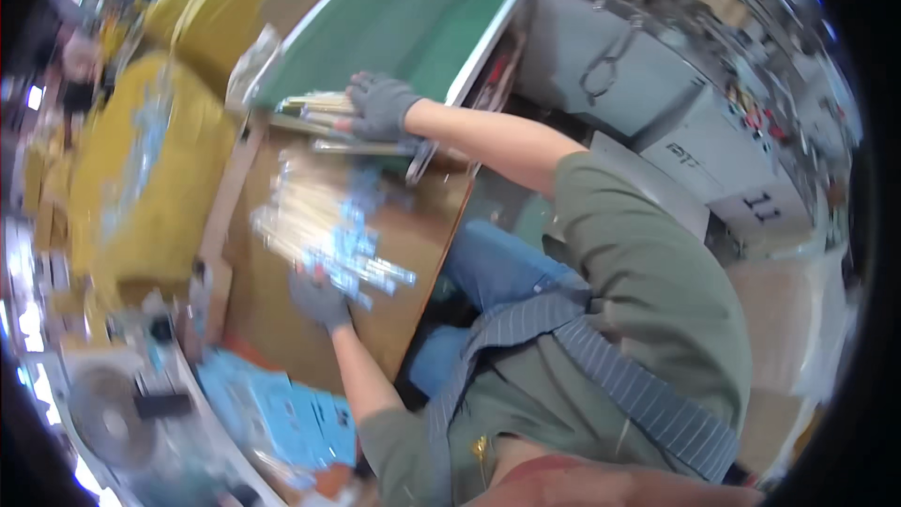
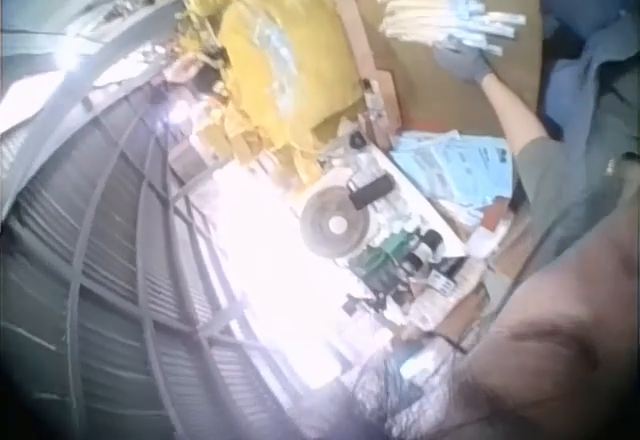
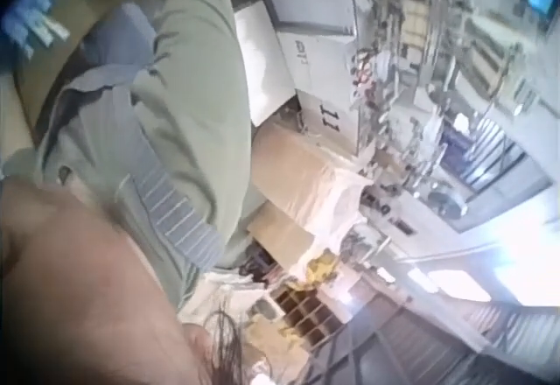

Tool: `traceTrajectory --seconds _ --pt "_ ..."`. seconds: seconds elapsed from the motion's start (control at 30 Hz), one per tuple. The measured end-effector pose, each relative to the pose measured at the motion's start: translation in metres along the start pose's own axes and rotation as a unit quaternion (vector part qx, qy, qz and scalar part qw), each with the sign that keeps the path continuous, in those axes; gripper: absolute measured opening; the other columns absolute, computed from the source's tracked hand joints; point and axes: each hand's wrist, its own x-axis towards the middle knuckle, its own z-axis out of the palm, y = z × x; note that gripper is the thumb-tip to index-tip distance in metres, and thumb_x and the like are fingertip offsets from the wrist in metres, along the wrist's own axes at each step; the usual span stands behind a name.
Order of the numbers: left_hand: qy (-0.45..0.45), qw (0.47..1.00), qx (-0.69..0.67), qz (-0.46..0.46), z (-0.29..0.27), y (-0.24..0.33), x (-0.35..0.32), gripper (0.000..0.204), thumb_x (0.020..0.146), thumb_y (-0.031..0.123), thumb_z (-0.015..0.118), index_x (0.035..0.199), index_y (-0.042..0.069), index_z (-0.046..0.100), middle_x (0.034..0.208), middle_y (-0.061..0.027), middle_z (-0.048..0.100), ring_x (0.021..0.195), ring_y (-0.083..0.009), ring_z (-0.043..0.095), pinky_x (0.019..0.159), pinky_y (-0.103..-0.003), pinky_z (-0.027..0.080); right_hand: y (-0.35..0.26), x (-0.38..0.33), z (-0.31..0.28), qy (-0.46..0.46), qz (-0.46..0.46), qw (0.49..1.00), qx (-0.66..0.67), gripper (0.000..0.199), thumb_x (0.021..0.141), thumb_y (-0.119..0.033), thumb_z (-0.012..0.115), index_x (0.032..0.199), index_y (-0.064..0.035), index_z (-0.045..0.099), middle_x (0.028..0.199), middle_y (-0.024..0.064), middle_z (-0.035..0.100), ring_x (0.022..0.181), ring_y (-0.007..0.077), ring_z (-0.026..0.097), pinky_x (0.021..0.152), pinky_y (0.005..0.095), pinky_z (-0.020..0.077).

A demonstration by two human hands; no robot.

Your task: Packaging bunches of long, thin sticks into plastic bags and placing them in boxes.

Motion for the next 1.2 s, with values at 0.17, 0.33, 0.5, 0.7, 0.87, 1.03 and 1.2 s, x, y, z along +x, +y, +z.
traceTrajectory --seconds 0.17,0.33,0.5,0.7,0.87,1.03,1.2 --pt "-0.006 0.999 -0.029 0.019 0.007 0.003 0.015 0.045 0.089 0.034 0.051 0.114 -0.003 0.055 0.119 -0.0245 0.054 0.112 -0.0385 0.049 0.098 -0.043 0.036 -0.099 -0.019 0.03 -0.006 -0.041 0.999 -0.014 0.089 0.084 -0.065 0.039 0.132 0.0094 0.036 0.139 0.0306 0.031 0.133 0.0394 0.027 0.11 0.0397 0.0231" --pt "-0.031 0.994 -0.084 -0.066 0.005 0.0 0.011 0.05 0.091 0.038 0.048 0.118 -0.003 0.052 0.119 -0.0247 0.054 0.109 -0.0392 0.05 0.093 -0.04 0.04 -0.102 0.012 0.08 -0.128 0.141 0.968 0.161 0.103 0.075 -0.069 0.051 0.136 0.0101 0.027 0.141 0.0312 0.028 0.131 0.0396 0.03 0.106 0.0404 0.028" --pt "0.003 0.691 -0.607 -0.393 0.021 0.023 0.06 0.064 0.091 0.047 0.05 0.124 -0.008 0.045 0.109 -0.0203 0.059 0.096 -0.0292 0.059 0.083 -0.035 0.045 -0.128 -0.002 0.106 -0.019 0.131 0.989 0.066 0.108 0.061 -0.073 0.061 0.131 0.0072 0.038 0.125 0.0275 0.048 0.117 0.0345 0.049 0.095 0.0386 0.0412" --pt "-0.008 0.756 -0.504 -0.417 0.022 0.058 0.078 0.074 0.086 0.042 0.061 0.128 -0.013 0.034 0.117 -0.0227 0.054 0.098 -0.0247 0.057 0.081 -0.032 0.047 -0.134 0.006 0.119 0.059 0.053 0.997 0.007 0.113 0.057 -0.073 0.065 0.134 0.0047 0.033 0.136 0.0278 0.036 0.122 0.0357 0.043 0.098 0.0388 0.0375" --pt "0.027 0.596 -0.694 -0.403 0.038 0.061 0.078 0.073 0.088 0.046 0.056 0.13 -0.01 0.036 0.125 -0.0203 0.05 0.109 -0.0247 0.053 0.091 -0.034 0.044 -0.127 0.014 0.105 -0.13 0.104 0.978 0.126 0.113 0.056 -0.071 0.065 0.134 0.005 0.035 0.129 0.0271 0.045 0.116 0.036 0.05 0.095 0.0378 0.0417" --pt "-0.066 0.526 -0.729 -0.432 0.024 0.053 0.079 0.062 0.088 0.043 0.059 0.122 -0.008 0.049 0.115 -0.0165 0.057 0.1 -0.0224 0.058 0.086 -0.033 0.047 -0.136 0.006 0.105 -0.266 0.095 0.904 0.322 0.085 0.061 -0.062 0.065 0.111 0.0066 0.06 0.105 0.0222 0.063 0.1 0.0295 0.061 0.085 0.034 0.0457" --pt "0.009 0.699 -0.611 -0.372 -0.019 0.065 0.079 0.048 0.083 0.022 0.069 0.119 -0.004 0.052 0.106 -0.0077 0.059 0.091 -0.0165 0.058 0.081 -0.028 0.047 -0.154 -0.012 0.131 -0.117 0.067 0.809 0.573 0.07 0.078 -0.052 0.064 0.116 0.0056 0.055 0.11 0.0202 0.061 0.103 0.0236 0.057 0.088 0.0317 0.0431"
